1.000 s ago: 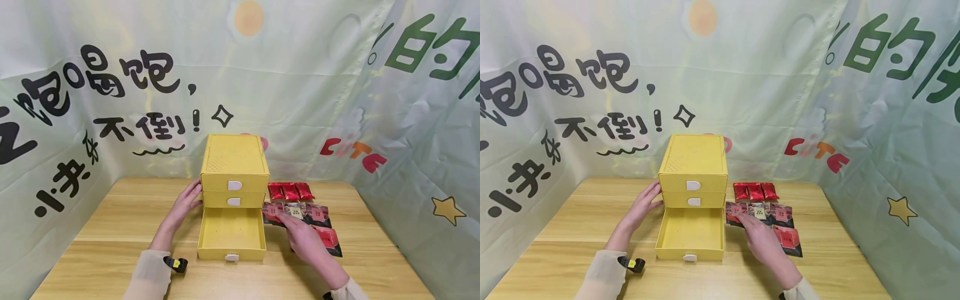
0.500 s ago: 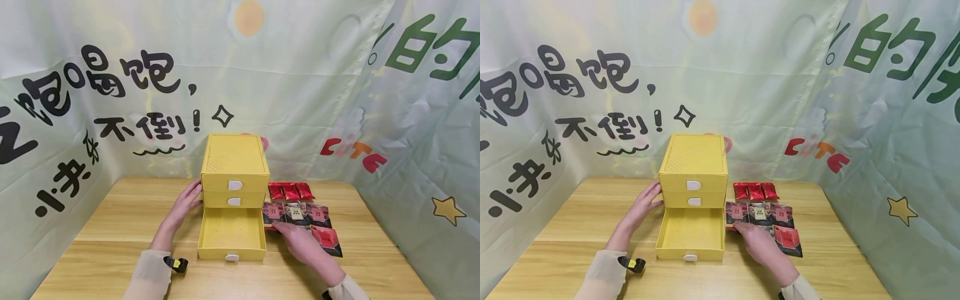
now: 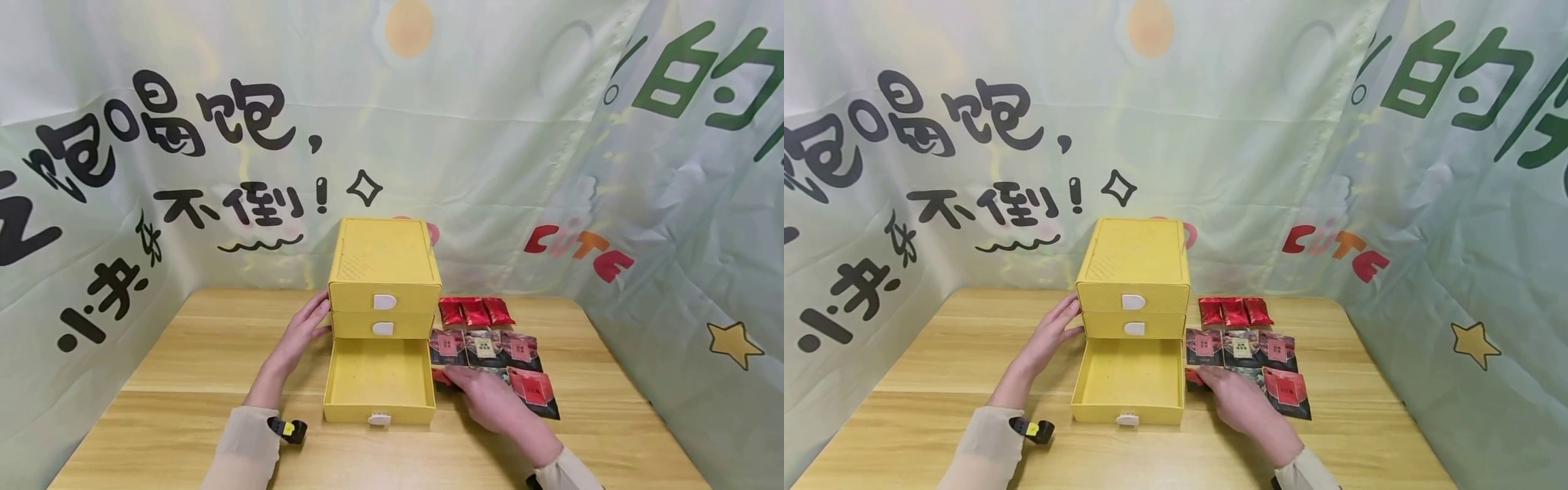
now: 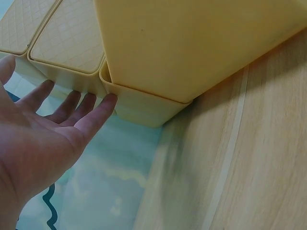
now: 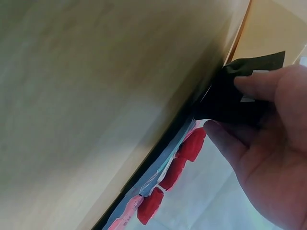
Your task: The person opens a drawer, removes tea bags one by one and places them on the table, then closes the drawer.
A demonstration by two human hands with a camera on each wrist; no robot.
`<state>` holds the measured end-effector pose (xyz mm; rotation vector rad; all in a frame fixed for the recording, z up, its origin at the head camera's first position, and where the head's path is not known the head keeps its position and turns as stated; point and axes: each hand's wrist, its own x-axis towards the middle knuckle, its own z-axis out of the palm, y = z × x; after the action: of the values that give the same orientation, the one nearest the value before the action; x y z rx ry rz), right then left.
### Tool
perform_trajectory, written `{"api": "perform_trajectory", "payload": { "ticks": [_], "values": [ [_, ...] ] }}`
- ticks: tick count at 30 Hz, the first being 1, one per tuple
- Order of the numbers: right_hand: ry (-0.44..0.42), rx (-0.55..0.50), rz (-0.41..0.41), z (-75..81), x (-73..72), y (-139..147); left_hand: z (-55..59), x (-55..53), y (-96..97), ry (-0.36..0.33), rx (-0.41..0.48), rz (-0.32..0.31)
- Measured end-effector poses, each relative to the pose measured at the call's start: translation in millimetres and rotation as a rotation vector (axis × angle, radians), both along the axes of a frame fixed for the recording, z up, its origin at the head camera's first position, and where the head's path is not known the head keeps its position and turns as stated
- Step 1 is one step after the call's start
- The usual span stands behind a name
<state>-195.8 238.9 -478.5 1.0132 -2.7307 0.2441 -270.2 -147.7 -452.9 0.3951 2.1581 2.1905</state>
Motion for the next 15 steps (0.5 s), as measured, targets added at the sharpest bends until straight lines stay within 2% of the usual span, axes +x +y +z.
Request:
{"api": "perform_trajectory", "payload": {
  "ticks": [7,15],
  "values": [
    [-0.077,0.032,0.011,1.2,1.0,2.0,1.4,0.3,0.2,-0.002,0.001,-0.004],
    [-0.212,0.040,-0.044,2.7,-0.7,1.1,0.3,-0.3,-0.8,0.001,0.005,-0.008]
  ]
}}
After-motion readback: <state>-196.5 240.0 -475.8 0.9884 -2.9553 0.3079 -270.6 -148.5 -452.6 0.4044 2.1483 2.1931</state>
